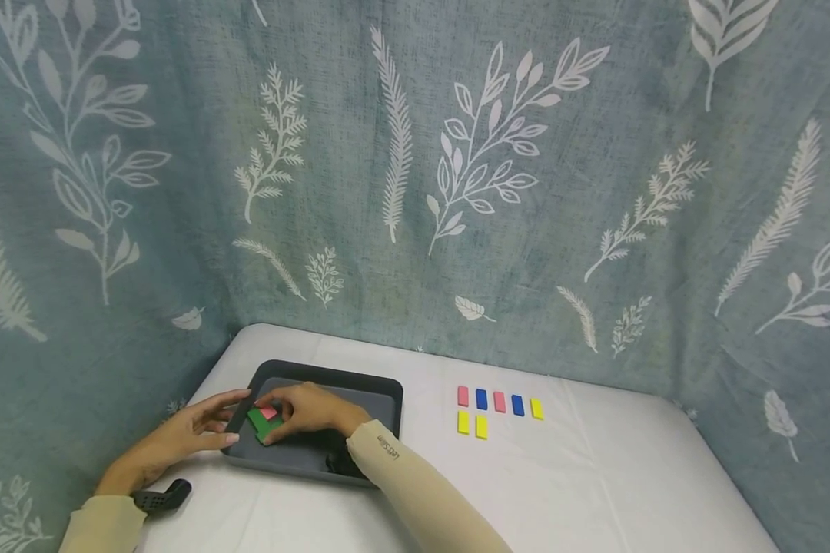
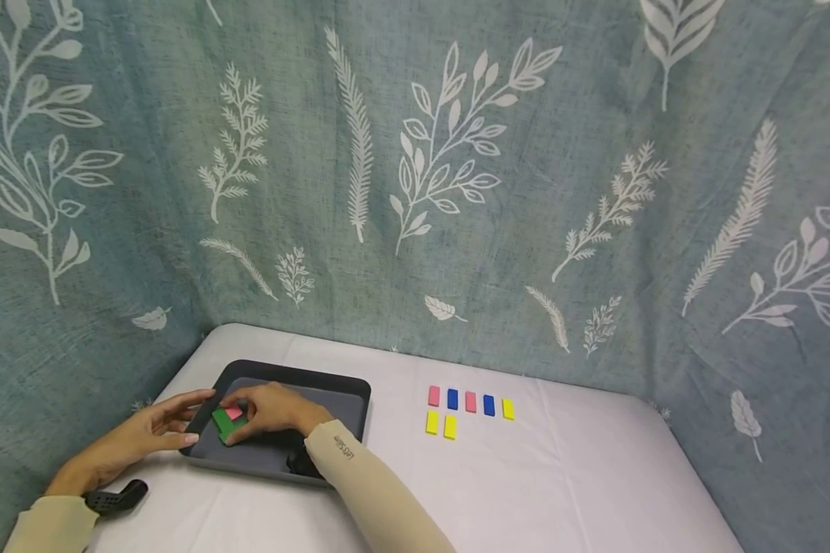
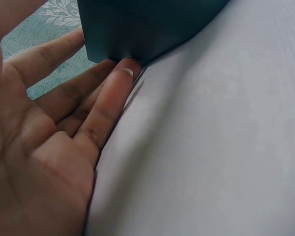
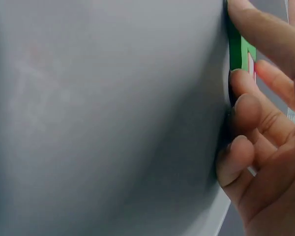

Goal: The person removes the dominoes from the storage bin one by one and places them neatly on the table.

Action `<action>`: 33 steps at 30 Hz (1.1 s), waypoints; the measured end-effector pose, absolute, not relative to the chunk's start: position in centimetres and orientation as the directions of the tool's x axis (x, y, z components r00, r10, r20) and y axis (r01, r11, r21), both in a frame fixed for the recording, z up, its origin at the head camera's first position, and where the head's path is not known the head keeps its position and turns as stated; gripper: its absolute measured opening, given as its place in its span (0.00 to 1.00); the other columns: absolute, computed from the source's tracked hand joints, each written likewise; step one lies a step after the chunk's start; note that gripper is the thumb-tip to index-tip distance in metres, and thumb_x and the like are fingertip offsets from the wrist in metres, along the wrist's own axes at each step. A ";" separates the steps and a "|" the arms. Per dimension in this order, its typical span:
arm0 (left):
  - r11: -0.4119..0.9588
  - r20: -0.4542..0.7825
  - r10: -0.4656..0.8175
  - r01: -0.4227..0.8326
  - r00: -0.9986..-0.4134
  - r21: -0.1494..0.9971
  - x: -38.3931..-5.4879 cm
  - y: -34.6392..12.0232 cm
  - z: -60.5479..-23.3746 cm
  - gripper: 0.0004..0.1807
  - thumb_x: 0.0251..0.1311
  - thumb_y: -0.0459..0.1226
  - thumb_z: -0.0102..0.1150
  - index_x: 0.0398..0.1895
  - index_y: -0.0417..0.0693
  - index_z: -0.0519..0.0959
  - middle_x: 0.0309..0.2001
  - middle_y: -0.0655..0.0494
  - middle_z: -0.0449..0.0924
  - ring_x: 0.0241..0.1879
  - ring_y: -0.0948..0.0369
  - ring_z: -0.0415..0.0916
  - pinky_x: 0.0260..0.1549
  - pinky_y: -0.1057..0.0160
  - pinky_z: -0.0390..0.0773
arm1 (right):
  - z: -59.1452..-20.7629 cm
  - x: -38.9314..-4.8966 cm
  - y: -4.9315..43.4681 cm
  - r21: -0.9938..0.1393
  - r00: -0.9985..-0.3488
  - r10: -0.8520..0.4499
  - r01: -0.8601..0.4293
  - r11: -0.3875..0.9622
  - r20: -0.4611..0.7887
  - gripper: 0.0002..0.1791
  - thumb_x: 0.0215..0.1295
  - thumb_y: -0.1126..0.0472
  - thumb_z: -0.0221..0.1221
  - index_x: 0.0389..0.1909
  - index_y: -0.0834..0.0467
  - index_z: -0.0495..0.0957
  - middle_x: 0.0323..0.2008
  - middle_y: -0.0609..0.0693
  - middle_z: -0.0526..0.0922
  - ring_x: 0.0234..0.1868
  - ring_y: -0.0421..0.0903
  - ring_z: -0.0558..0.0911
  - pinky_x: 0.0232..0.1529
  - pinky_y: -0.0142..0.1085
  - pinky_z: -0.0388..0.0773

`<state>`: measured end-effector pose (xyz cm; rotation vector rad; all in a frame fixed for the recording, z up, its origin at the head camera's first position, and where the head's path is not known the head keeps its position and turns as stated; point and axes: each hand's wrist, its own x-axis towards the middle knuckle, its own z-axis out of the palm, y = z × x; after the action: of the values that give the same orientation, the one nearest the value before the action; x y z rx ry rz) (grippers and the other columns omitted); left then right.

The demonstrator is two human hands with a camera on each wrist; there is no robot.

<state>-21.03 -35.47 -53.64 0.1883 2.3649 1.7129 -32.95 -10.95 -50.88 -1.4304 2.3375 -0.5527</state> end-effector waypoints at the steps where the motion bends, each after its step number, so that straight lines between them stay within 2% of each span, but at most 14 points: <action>1: 0.315 -0.095 0.229 -0.019 -0.969 0.949 -21.0 -35.5 -53.7 0.41 0.68 0.42 0.67 0.81 0.54 0.59 0.73 0.40 0.62 0.65 0.44 0.64 0.56 0.44 0.71 | -50.9 -33.0 -11.0 -0.489 -0.445 -0.891 -0.760 0.428 -0.088 0.36 0.62 0.47 0.73 0.70 0.47 0.74 0.27 0.38 0.78 0.24 0.31 0.74 0.29 0.23 0.72; 6: 0.315 -0.101 0.223 -0.027 -0.970 0.949 -21.1 -35.5 -53.7 0.41 0.67 0.43 0.67 0.81 0.54 0.59 0.75 0.40 0.58 0.68 0.41 0.59 0.58 0.40 0.68 | -50.9 -33.6 -10.5 -0.497 -0.509 -0.859 -0.731 0.467 -0.059 0.32 0.64 0.48 0.71 0.69 0.47 0.76 0.25 0.38 0.80 0.23 0.32 0.76 0.26 0.25 0.72; 10: 0.303 -0.115 0.224 -0.043 -0.968 0.952 -21.0 -35.5 -53.5 0.42 0.68 0.43 0.67 0.81 0.55 0.58 0.76 0.40 0.55 0.70 0.40 0.56 0.58 0.39 0.67 | -50.9 -34.0 -9.9 -0.548 -0.546 -0.836 -0.687 0.478 -0.045 0.31 0.65 0.52 0.72 0.67 0.50 0.76 0.22 0.39 0.80 0.19 0.35 0.76 0.23 0.26 0.73; 16: 0.299 -0.124 0.222 -0.054 -0.967 0.953 -21.0 -35.5 -53.5 0.42 0.67 0.43 0.68 0.81 0.57 0.58 0.76 0.41 0.56 0.69 0.41 0.57 0.57 0.41 0.68 | -50.9 -34.5 -9.2 -0.600 -0.570 -0.816 -0.621 0.505 -0.096 0.32 0.68 0.50 0.69 0.70 0.50 0.73 0.22 0.40 0.81 0.15 0.39 0.77 0.21 0.31 0.77; 24: 0.289 -0.114 0.227 -0.045 -0.967 0.956 -20.9 -35.6 -53.6 0.42 0.68 0.43 0.67 0.81 0.56 0.59 0.76 0.41 0.56 0.70 0.41 0.56 0.58 0.40 0.68 | -51.0 -34.8 -8.9 -0.615 -0.613 -0.783 -0.580 0.534 -0.102 0.25 0.73 0.50 0.63 0.68 0.49 0.75 0.18 0.45 0.79 0.13 0.42 0.76 0.19 0.33 0.77; 33: 0.307 -0.114 0.228 -0.039 -0.967 0.951 -21.1 -35.7 -53.8 0.41 0.67 0.44 0.67 0.81 0.58 0.59 0.77 0.42 0.56 0.70 0.41 0.56 0.59 0.39 0.67 | -51.4 -34.2 -9.8 -0.608 -0.727 -0.685 -0.520 0.600 -0.054 0.28 0.68 0.47 0.68 0.65 0.54 0.76 0.13 0.46 0.75 0.08 0.42 0.72 0.13 0.34 0.74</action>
<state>-21.14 -35.69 -53.83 0.1731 2.3459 1.7177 -34.21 -9.77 -51.39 -0.9842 2.5479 -0.8355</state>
